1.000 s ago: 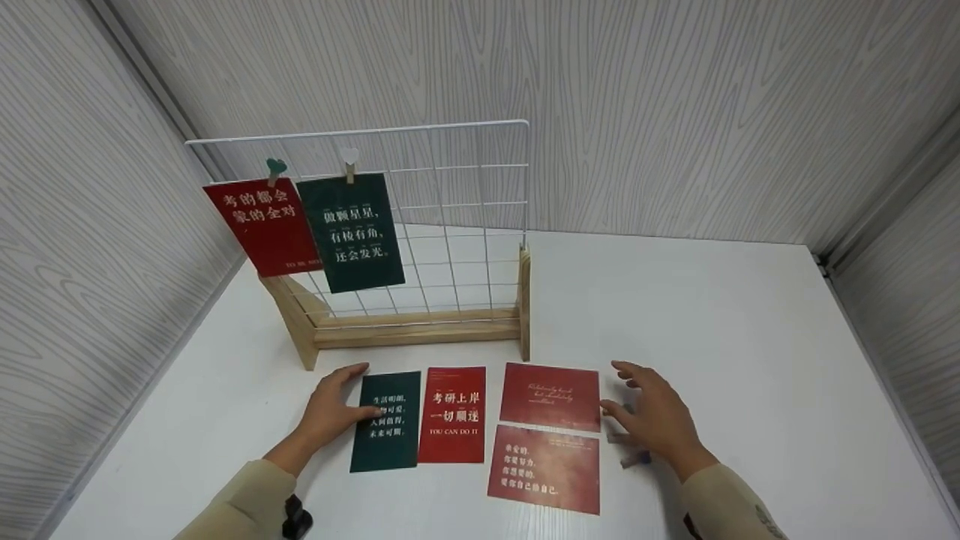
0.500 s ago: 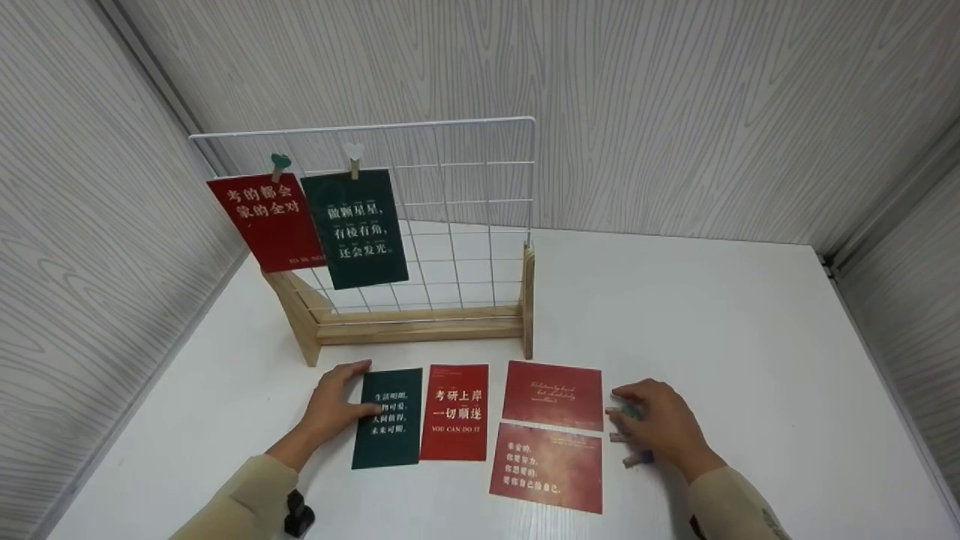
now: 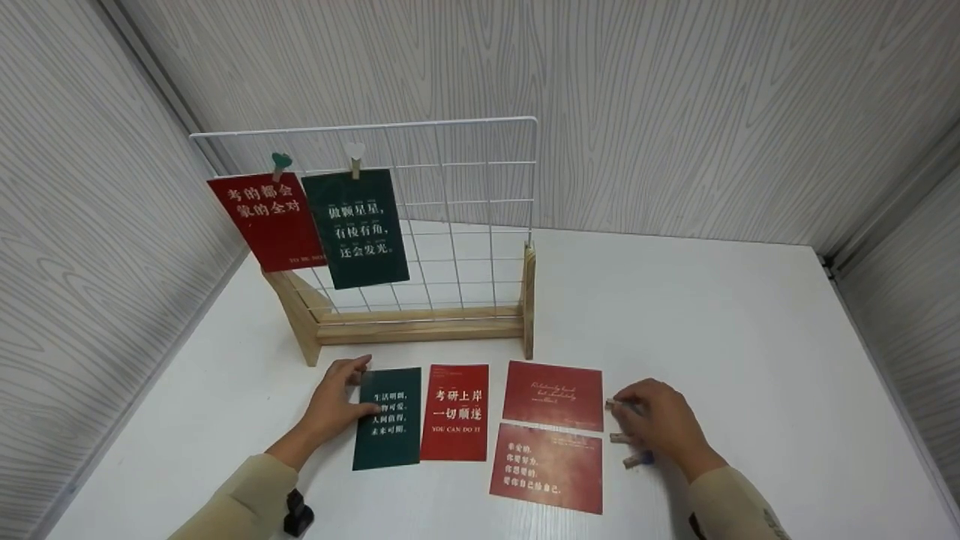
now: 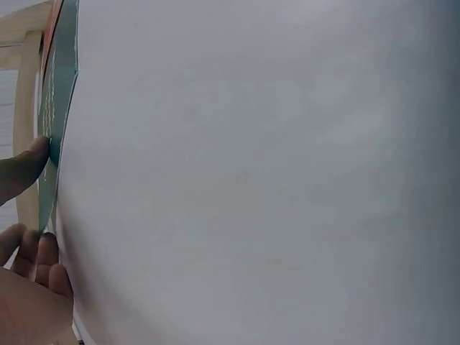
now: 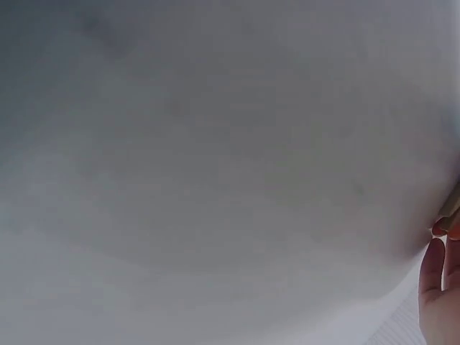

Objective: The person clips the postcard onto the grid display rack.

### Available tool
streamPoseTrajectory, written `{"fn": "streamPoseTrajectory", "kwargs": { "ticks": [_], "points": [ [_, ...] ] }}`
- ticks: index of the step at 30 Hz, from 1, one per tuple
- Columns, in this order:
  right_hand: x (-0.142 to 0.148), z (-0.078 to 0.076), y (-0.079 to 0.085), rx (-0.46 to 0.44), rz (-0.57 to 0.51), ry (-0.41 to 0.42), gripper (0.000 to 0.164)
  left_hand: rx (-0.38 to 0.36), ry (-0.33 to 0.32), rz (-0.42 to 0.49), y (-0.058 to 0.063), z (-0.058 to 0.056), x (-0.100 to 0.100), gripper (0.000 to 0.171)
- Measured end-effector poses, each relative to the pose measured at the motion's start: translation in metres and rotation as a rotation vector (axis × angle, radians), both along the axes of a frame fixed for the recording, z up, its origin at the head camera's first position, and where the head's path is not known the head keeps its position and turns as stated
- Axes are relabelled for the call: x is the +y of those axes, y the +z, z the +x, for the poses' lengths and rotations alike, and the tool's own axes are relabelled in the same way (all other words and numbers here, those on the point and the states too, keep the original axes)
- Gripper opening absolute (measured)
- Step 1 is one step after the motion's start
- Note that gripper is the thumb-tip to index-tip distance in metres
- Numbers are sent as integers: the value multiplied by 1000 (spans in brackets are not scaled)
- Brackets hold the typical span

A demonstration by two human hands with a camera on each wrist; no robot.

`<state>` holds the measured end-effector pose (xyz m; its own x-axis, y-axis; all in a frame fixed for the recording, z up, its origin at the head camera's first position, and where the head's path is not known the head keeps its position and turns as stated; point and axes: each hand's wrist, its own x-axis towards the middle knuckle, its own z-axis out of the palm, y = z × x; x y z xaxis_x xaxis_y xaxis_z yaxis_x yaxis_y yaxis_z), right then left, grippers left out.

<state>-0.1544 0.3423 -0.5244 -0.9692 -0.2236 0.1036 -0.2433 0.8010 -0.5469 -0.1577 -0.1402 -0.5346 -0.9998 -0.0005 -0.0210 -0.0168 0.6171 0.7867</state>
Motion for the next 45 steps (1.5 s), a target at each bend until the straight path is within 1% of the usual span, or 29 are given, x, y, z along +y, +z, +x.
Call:
{"fn": "streamPoseTrajectory", "kwargs": {
  "ticks": [4, 6, 10, 14, 16, 18, 20, 25, 29, 35, 38, 41, 45],
  "points": [
    [-2, -3, 5, -38, -63, -34, 17, -37, 15, 40, 3, -1, -1, 84],
    [-4, -5, 8, -39, -86, -36, 16, -65, 29, 66, 6, -2, -4, 83],
    [-8, -9, 13, -15, -123, -30, 16, -105, 49, 170, 13, -5, -12, 71],
    [-11, -12, 17, -12, -186, -21, 15, -114, 60, 305, 23, -8, -22, 54],
    [-14, -14, 18, -9, -205, -22, 14, -119, 70, 354, 28, -9, -25, 50],
    [-17, -16, 19, 1, -217, -32, 14, -119, 79, 384, 33, -10, -28, 49],
    [-22, -18, 20, 20, -226, -39, 13, -117, 89, 401, 38, -11, -29, 47],
    [-34, -24, 22, 72, -302, -34, 13, -88, 94, 409, 50, -12, -24, 44],
    [-44, -28, 26, 73, -364, -31, 14, -55, 65, 411, 60, -12, -15, 44],
    [-62, -33, 37, 37, -451, -20, 18, 12, -3, 435, 74, -12, -1, 43],
    [-71, -34, 46, 31, -504, 1, 19, 26, -22, 439, 82, -13, 6, 43],
    [-81, -32, 60, 45, -539, 40, 19, 44, -40, 438, 90, -15, 12, 43],
    [-94, -31, 81, 57, -582, 78, 20, 92, -71, 458, 103, -19, 20, 43]
  ]
}}
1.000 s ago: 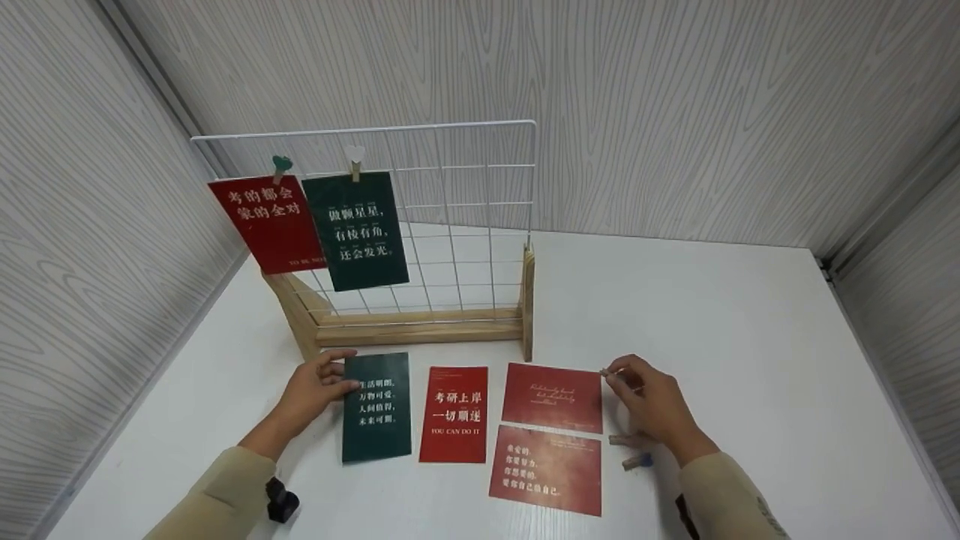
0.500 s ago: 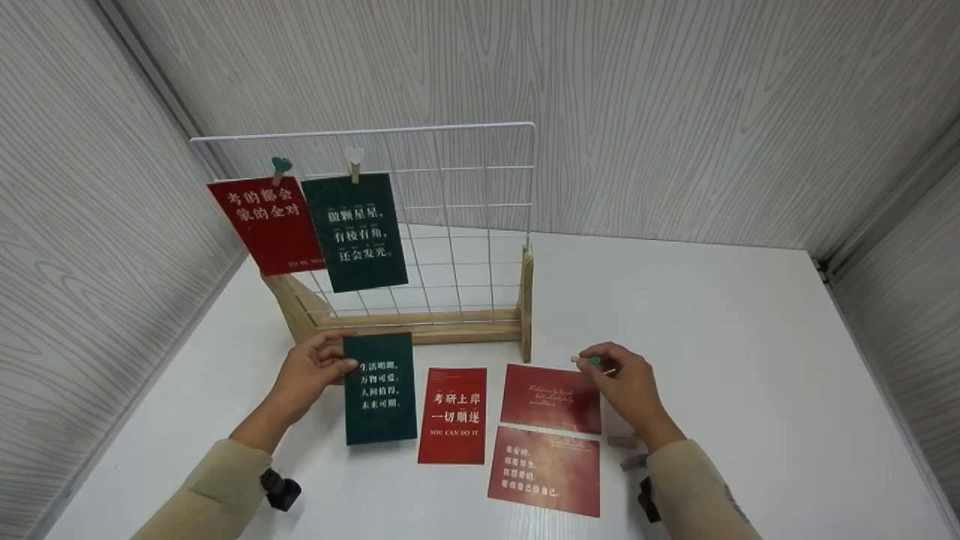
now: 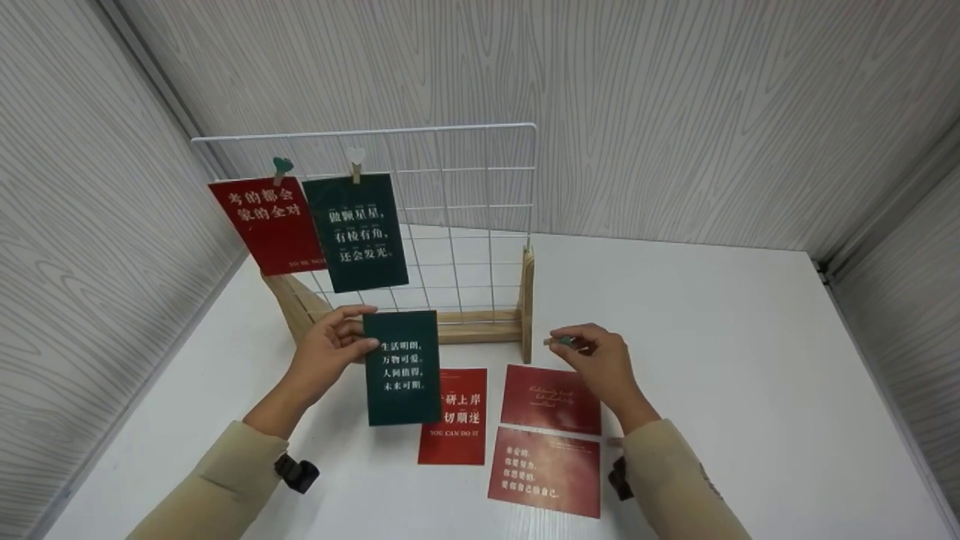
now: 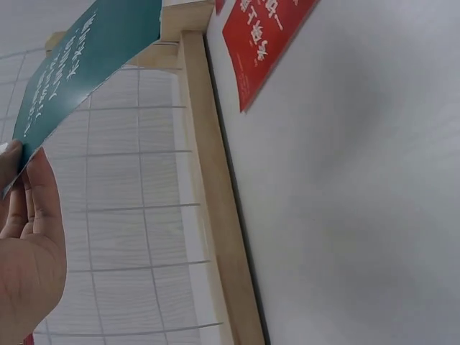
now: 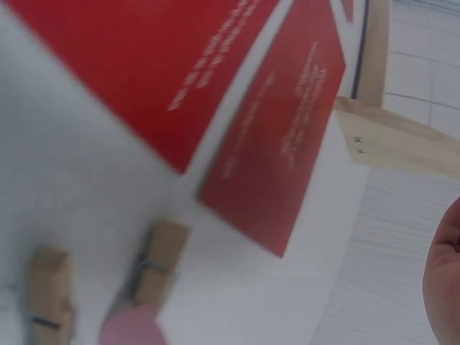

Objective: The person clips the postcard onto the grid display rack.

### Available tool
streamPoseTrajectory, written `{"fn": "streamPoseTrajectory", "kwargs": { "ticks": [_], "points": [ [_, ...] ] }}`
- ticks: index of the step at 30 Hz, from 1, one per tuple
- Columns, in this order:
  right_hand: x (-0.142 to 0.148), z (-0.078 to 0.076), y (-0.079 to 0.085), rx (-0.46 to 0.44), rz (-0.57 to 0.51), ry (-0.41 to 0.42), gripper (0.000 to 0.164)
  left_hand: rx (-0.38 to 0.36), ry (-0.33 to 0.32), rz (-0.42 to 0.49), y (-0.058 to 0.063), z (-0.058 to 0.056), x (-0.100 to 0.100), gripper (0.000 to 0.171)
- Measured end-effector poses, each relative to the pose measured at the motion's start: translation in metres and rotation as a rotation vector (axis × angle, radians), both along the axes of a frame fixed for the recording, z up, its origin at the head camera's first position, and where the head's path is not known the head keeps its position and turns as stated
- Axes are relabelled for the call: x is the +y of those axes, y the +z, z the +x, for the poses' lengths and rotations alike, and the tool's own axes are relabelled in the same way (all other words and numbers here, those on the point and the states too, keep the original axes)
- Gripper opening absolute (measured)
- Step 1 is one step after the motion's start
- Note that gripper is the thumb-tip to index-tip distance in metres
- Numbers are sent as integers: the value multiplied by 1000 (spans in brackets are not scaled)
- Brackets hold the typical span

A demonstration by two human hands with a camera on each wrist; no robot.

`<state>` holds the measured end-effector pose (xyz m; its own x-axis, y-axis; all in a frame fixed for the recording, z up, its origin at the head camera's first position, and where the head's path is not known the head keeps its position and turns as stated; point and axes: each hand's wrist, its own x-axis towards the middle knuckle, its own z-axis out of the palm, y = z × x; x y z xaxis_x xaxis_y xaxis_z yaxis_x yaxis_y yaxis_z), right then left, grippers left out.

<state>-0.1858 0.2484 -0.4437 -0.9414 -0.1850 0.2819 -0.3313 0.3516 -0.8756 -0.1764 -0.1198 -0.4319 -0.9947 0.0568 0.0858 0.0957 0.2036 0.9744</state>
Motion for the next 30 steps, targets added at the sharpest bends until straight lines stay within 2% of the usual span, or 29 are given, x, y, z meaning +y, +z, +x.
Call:
{"fn": "streamPoseTrajectory", "kwargs": {
  "ticks": [5, 10, 15, 25, 30],
  "points": [
    [-10, -7, 16, 13, -59, 31, 22, 49, -21, 12, 18, -7, 11, 42],
    [-17, -14, 30, 40, -70, 48, 24, 126, -39, -13, 33, -15, 20, 41],
    [-25, -21, 45, 92, -55, 59, 23, 190, -56, 0, 45, -23, 25, 41],
    [-40, -35, 73, 152, -90, 48, 25, 199, -32, -17, 62, -35, 34, 42],
    [-40, -48, 75, 162, -99, 28, 27, 220, -26, -9, 69, -39, 37, 42]
  ]
}}
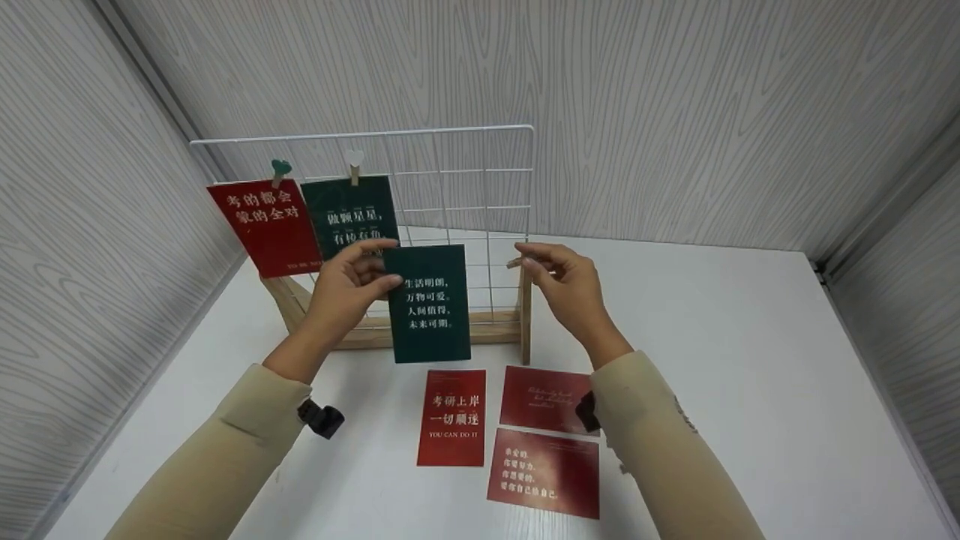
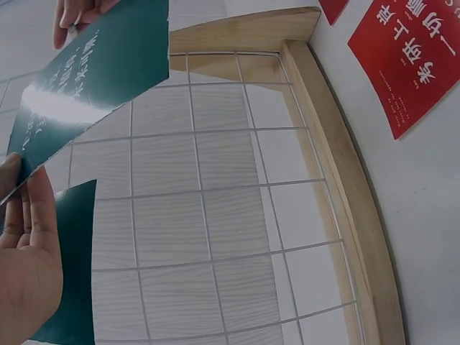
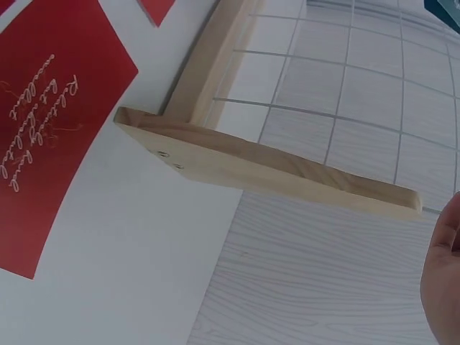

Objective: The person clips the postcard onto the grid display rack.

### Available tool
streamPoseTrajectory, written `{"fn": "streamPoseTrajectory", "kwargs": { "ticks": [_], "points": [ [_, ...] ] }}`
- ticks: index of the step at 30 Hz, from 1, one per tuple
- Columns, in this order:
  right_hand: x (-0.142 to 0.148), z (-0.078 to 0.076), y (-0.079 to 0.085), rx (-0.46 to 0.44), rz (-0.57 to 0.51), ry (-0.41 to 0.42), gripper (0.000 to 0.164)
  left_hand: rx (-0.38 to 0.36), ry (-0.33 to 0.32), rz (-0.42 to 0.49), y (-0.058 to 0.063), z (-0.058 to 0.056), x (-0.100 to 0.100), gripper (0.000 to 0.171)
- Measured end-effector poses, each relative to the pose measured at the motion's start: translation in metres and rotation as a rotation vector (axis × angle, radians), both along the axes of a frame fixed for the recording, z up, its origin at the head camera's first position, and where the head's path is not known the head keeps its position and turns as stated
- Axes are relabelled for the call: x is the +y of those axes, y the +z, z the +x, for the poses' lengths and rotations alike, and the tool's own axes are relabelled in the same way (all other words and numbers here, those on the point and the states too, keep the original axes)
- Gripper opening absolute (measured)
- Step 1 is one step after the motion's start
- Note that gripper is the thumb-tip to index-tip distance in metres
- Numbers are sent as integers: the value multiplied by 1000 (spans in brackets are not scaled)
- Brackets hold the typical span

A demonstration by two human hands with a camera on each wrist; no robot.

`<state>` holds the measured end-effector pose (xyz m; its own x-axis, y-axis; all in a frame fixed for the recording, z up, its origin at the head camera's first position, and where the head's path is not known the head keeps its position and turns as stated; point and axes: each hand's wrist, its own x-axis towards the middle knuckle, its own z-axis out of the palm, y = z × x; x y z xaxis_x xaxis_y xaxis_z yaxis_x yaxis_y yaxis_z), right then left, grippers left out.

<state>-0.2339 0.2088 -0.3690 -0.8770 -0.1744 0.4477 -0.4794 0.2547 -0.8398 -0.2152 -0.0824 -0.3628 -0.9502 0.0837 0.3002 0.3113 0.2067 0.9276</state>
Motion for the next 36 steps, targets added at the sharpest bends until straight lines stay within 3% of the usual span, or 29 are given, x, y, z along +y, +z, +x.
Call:
{"fn": "streamPoseTrajectory", "kwargs": {
  "ticks": [9, 16, 36],
  "points": [
    [-10, -11, 19, 16, -7, -77, 27, 85, 18, -3, 8, -10, 5, 41],
    [-21, -16, 38, 92, -66, -63, 23, 129, 46, 7, 18, -18, 10, 41],
    [-53, -29, 80, 212, -25, -115, 20, 331, 34, 14, 36, -33, 21, 38]
  ]
}}
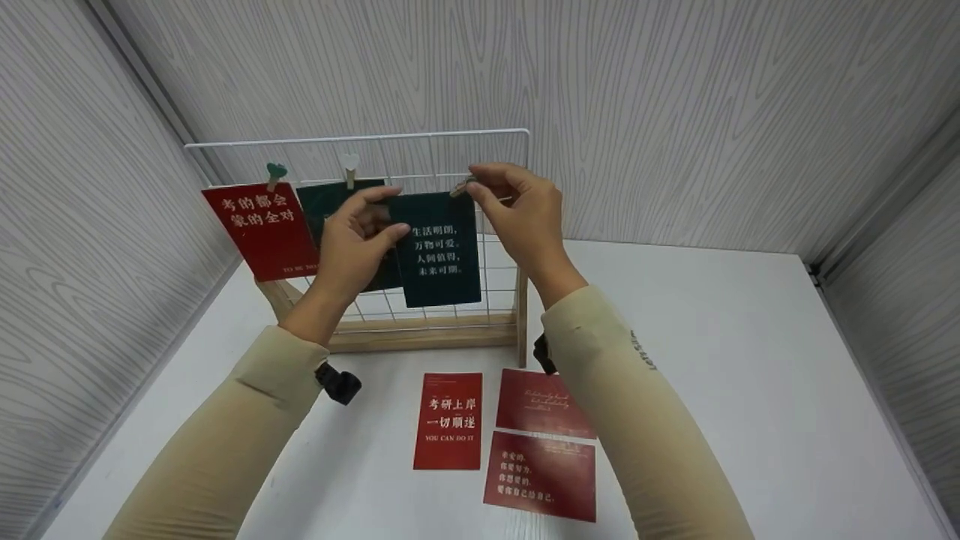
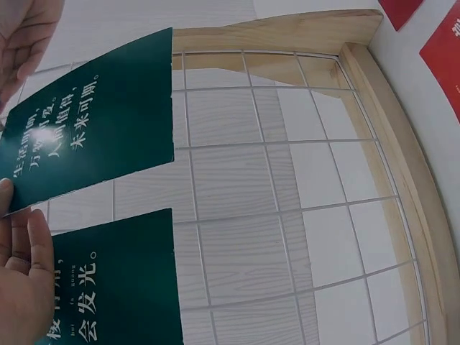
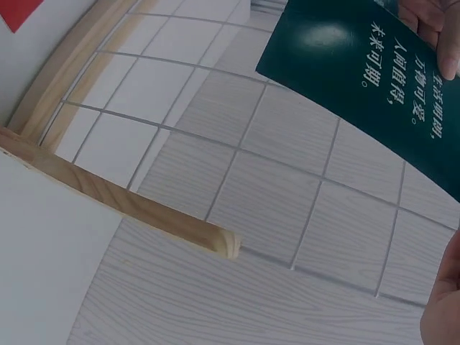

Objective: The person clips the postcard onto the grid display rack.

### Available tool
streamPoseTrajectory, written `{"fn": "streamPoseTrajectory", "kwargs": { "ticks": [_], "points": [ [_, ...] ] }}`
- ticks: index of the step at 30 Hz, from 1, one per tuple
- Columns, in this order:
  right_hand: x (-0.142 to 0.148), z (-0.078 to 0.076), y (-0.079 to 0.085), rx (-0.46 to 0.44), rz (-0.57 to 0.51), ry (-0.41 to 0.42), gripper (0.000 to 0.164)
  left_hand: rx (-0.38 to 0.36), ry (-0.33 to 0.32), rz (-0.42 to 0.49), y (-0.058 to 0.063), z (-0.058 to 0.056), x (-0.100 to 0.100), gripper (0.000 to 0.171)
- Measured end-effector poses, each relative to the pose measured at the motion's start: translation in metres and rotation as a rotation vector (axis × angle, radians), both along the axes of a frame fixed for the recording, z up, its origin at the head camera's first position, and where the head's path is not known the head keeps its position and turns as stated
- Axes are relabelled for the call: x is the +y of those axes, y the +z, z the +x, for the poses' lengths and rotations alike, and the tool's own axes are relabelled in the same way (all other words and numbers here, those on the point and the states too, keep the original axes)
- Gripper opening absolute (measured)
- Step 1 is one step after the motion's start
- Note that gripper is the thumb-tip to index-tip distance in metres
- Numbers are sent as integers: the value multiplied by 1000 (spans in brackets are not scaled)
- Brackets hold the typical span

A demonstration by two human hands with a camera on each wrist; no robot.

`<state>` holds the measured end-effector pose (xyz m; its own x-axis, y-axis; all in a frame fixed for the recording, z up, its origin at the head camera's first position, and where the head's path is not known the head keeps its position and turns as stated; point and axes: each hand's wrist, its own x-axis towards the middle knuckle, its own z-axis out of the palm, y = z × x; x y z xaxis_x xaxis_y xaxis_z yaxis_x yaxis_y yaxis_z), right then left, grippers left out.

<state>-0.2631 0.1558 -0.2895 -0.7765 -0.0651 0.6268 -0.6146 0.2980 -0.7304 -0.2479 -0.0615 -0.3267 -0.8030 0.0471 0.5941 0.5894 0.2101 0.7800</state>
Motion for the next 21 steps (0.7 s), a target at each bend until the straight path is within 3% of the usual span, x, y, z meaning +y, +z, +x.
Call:
{"fn": "streamPoseTrajectory", "kwargs": {
  "ticks": [21],
  "points": [
    [-19, -2, 24, -62, 76, -127, 20, 87, 121, -24, 5, -7, 7, 39]
  ]
}}
